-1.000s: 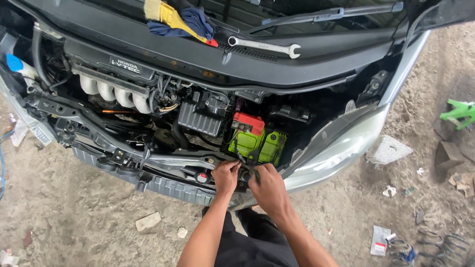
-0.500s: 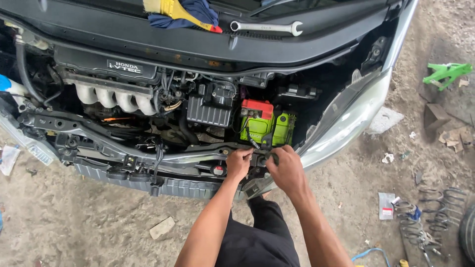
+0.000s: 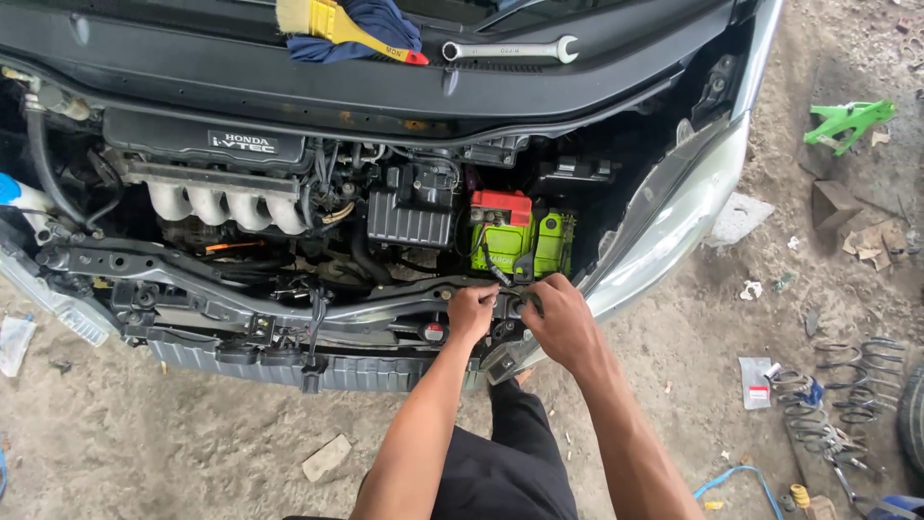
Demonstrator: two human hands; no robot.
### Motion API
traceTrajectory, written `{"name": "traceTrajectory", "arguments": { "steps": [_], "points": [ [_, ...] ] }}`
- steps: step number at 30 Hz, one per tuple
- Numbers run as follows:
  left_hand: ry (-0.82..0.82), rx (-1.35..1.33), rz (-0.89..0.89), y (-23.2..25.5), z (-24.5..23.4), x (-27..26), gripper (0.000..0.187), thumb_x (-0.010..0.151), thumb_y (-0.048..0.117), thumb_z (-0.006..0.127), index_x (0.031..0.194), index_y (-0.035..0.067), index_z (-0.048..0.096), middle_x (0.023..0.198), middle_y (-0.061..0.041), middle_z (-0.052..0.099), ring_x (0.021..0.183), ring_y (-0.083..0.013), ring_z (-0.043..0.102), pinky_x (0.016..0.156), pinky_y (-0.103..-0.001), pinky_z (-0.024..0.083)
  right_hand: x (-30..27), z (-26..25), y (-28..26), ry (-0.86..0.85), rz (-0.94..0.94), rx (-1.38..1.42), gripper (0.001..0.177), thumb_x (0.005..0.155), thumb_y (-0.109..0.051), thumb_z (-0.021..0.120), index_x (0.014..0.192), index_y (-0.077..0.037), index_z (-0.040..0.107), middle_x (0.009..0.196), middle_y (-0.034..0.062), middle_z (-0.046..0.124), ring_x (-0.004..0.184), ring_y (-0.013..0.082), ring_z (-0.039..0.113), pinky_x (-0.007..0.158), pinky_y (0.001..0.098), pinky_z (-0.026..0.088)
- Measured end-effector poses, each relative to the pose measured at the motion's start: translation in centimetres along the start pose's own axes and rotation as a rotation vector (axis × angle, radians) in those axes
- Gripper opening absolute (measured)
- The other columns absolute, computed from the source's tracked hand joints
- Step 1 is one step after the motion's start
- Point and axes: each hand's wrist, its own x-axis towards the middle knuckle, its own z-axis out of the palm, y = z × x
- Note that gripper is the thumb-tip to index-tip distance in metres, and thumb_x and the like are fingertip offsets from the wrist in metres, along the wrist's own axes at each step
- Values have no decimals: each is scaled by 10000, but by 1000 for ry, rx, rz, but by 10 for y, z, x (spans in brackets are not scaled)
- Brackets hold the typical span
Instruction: The person uses a ratchet wrench to loosen and tighten bolts on the engine cover and surrounding components of a Honda i-VTEC engine. They then use a screwdriver to remove screws from the plastic cowl near the windshield and later work on the battery area.
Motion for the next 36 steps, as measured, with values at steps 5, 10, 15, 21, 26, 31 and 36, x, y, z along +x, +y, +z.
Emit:
{"name": "traceTrajectory", "arguments": {
  "steps": [5,10,15,21,26,31,36],
  "points": [
    [-18,91,6,8,3,3,288,932,217,704,1212,200,771,1132,-80,771,1067,-357,714,984,-545,558,7,13,16,37,17,-7,334,974,-244,578,1176,-18,718,1158,195,624,928,426,733,765,466,641],
    [-104,521,130,68,-19,-19,371,992,335,657,1288,118,706,1241,-108,704,1147,-347,679,1053,-565,496,34,28,19,134,35,-164,388,1034,-355,513,1203,-37,659,998,160,626,800,419,741,693,506,635],
    [-104,790,200,110,-31,-33,220,969,167,660,1145,52,726,1162,-125,700,1100,-345,686,1065,-524,447,24,28,-4,167,-89,-1,319,934,-366,612,1104,-137,470,1112,200,490,662,570,658,661,652,592],
    [-134,589,142,109,-34,-22,276,1037,239,580,1052,15,740,963,-120,723,888,-306,739,837,-468,609,24,32,-4,218,25,-193,302,1078,-313,440,1144,-21,476,951,199,554,688,508,716,628,577,612],
    [-140,657,120,95,-18,-7,275,1035,233,578,1050,15,744,987,-127,737,921,-292,737,887,-492,587,26,20,4,131,-31,-48,356,1019,-296,544,1199,7,494,1057,264,595,769,538,708,628,603,600],
    [-158,679,113,101,-23,-13,278,1057,218,554,1141,30,740,1124,-111,747,1194,-281,674,1083,-520,467,17,15,-7,94,78,-117,502,1100,-470,383,1174,14,496,850,242,626,674,463,724,579,558,599],
    [-191,511,23,154,-50,-40,342,1064,123,444,1269,-31,671,1309,-212,677,1318,-358,578,1214,-565,349,14,10,-21,54,-7,-26,372,1064,-360,448,1229,-27,441,992,286,631,807,540,714,685,640,557]
  ]
}}
